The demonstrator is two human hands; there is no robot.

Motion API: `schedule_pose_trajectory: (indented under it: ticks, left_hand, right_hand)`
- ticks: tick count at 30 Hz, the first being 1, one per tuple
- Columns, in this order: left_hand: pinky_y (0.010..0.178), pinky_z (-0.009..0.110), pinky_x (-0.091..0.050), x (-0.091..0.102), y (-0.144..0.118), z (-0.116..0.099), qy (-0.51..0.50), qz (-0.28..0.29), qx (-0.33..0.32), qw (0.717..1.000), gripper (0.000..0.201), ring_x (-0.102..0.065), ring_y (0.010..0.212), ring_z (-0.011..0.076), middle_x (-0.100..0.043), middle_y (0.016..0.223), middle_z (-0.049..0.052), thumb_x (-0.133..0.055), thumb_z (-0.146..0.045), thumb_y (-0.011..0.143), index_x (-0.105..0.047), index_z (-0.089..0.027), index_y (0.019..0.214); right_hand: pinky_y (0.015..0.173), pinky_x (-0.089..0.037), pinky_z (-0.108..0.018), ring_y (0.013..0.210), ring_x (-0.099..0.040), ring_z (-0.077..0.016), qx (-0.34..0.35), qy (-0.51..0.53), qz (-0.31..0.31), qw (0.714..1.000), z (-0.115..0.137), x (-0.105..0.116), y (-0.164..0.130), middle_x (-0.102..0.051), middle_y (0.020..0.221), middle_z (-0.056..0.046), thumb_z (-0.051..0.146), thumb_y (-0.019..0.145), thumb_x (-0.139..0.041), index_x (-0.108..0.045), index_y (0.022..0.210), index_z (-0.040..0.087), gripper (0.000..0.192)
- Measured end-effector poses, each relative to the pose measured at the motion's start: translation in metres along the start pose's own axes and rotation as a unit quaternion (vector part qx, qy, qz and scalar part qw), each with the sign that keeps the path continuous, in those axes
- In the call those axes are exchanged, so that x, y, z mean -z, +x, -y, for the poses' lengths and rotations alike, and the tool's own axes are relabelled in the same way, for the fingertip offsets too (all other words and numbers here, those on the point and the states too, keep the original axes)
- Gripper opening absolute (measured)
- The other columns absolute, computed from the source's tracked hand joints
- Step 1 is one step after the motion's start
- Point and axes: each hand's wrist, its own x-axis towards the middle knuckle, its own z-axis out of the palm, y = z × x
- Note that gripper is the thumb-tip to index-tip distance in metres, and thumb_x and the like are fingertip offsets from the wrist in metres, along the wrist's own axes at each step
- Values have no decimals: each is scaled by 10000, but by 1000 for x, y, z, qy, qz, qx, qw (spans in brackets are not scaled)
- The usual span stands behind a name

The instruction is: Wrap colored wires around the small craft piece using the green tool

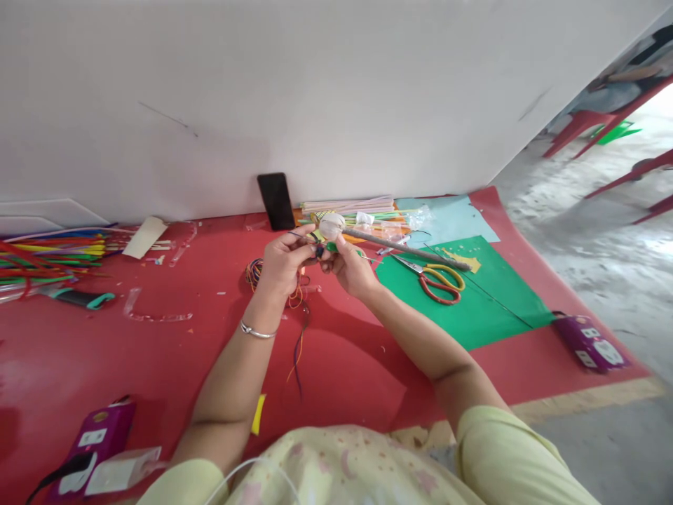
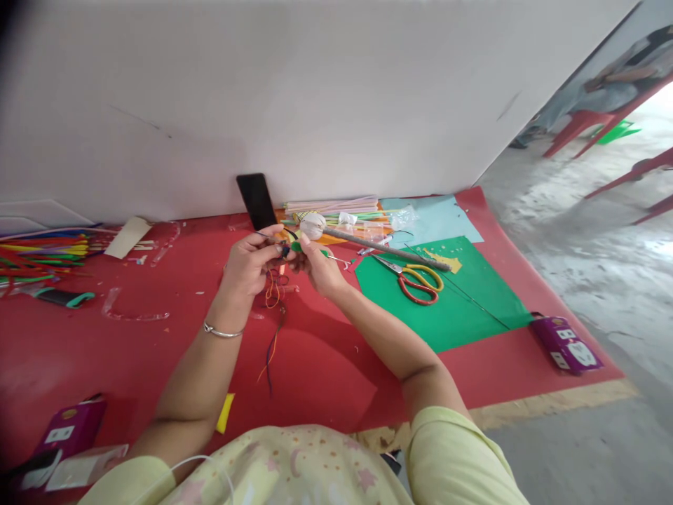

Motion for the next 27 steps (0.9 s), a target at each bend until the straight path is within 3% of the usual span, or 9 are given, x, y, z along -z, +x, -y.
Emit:
schedule_pose_trajectory:
  ticks: [2,5,7,11,14,19,22,27]
  left_hand:
    - [665,306,-610,1,0,1,16,6,10,1000,446,-726,709,171,-784,828,32,-970,-204,621,-870,-169,1054]
    - [677,273,-592,0,1,6,48,-26,-47,997,327,-718,758,153,-799,900,43,-955,-194,652,-862,-177,966]
    - [696,271,-605,-4,1,8,33,-42,-51,997,325,-719,774,147,-792,909,29,-965,-211,651,-853,-182,954]
    - [683,293,-633,-9,-2,2,-29,-44,8,999,431,-720,725,149,-768,832,-5,-984,-215,586,-850,-179,994]
    - [607,261,-584,-4,-1,-6,-56,-16,59,997,435,-703,680,140,-778,826,4,-957,-185,577,-849,-171,999]
    - [500,214,-454,9,2,-17,-68,65,154,984,420,-691,658,148,-780,792,27,-911,-137,571,-859,-168,987]
    - [492,205,-436,12,4,-19,-51,93,164,981,421,-677,657,146,-781,784,42,-903,-133,566,-873,-171,985]
    - [470,205,-420,14,5,-18,-51,105,171,978,447,-617,622,129,-750,760,34,-895,-135,526,-888,-174,971]
  right_hand:
    - [601,-558,-297,633,-664,-160,0,-24,13,1000,1,2,1,-736,720,-19,824,829,-834,-685,772,219,626]
    - [596,-573,-298,634,-677,-165,11,-37,-25,999,-5,3,2,-735,723,-22,844,864,-790,-675,788,224,635]
    - [591,-575,-292,653,-697,-170,29,-31,-46,998,-13,1,1,-736,737,-23,870,887,-746,-674,810,231,648]
    - [616,-591,-291,738,-738,-180,67,-42,-47,996,-28,-1,-3,-769,832,-44,900,946,-644,-705,878,233,672]
    - [646,-606,-312,746,-726,-180,85,-70,-14,994,-29,5,-3,-781,897,-59,909,987,-561,-735,957,225,707]
    - [674,-614,-344,713,-689,-182,104,-124,82,983,-6,23,4,-772,894,-59,884,1005,-573,-763,1019,202,708]
    - [723,-648,-333,756,-730,-181,116,-154,124,973,14,30,6,-782,907,-51,830,1004,-647,-777,1049,207,638]
    - [726,-673,-308,802,-762,-163,186,-219,161,944,35,31,5,-792,1117,-114,752,1041,-663,-821,941,173,609]
